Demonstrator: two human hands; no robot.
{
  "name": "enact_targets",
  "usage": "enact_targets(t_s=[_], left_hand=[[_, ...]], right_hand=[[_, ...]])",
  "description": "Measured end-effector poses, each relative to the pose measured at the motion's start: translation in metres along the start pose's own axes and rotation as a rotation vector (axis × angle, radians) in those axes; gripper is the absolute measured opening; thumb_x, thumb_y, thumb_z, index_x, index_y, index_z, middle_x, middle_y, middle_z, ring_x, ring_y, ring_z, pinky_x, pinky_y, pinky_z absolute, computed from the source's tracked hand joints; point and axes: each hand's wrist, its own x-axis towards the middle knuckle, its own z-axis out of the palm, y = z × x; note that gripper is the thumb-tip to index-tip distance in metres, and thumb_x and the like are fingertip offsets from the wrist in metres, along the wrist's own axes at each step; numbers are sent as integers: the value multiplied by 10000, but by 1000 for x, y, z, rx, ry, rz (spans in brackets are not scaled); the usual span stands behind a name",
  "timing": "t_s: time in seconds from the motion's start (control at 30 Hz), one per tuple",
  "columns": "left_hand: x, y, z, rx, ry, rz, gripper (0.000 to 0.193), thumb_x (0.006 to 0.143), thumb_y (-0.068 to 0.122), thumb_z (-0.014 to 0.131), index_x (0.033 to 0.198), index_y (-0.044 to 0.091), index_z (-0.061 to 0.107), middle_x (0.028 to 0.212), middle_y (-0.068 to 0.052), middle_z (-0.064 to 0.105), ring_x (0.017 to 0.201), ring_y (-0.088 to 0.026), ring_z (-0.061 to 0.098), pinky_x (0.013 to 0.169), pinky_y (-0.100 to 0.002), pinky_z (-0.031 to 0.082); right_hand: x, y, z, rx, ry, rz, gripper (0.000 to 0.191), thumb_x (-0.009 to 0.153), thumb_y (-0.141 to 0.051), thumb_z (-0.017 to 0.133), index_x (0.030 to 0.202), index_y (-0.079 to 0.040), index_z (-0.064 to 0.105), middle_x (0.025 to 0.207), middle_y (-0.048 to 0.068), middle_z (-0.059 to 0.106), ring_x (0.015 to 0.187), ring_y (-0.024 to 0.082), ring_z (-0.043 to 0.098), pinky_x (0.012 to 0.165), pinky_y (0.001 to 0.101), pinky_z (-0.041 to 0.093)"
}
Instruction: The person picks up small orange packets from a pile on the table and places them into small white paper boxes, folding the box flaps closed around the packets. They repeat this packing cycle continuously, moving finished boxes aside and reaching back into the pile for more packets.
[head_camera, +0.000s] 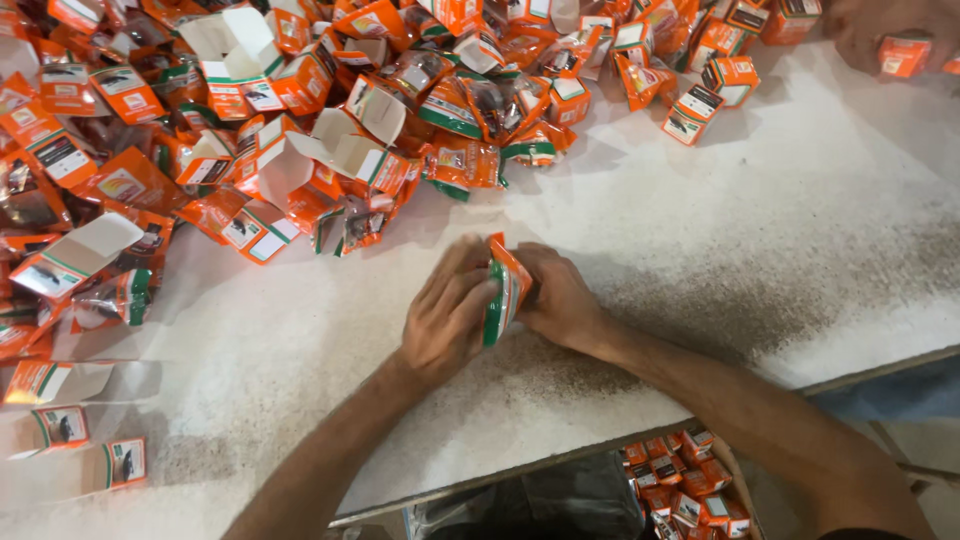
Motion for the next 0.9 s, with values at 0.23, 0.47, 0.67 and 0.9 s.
enact_targets(t_s=[0.23,0.47,0.67,0.9], left_hand=[[13,-1,-11,145,-44,-127,448,866,248,782,1255,68,650,1285,-222,557,1416,-490,376,1181,-719,254],[19,4,-7,124,0,-329,222,970,262,746,1049,62,693,1346,-180,507,1527,-445,308,1221,-674,310],[29,11,3,356,-223,-290,300,839,267,739,986,7,708,1473,-309,384,1454,-484,288,1134,-724,227],[12,3,-7,-105,-67,-488,265,974,205,725,1200,98,637,1528,-273,530,1332,-394,543,1102,-487,476]], right_hand=[[-1,-10,2,77,-43,225,424,816,-207,838,1152,-29,650,1053,135,667,988,306,677,864,410,544],[0,-4,7,-85,-1,13,599,785,-177,870,1290,-15,594,1215,173,669,1154,358,638,981,446,512],[-4,-1,9,-47,11,102,569,777,-80,824,1283,-3,576,1219,174,669,1167,340,651,973,430,532],[0,-8,8,-79,-6,92,671,694,-180,917,1272,-20,616,1192,174,694,1112,370,660,943,446,528]])
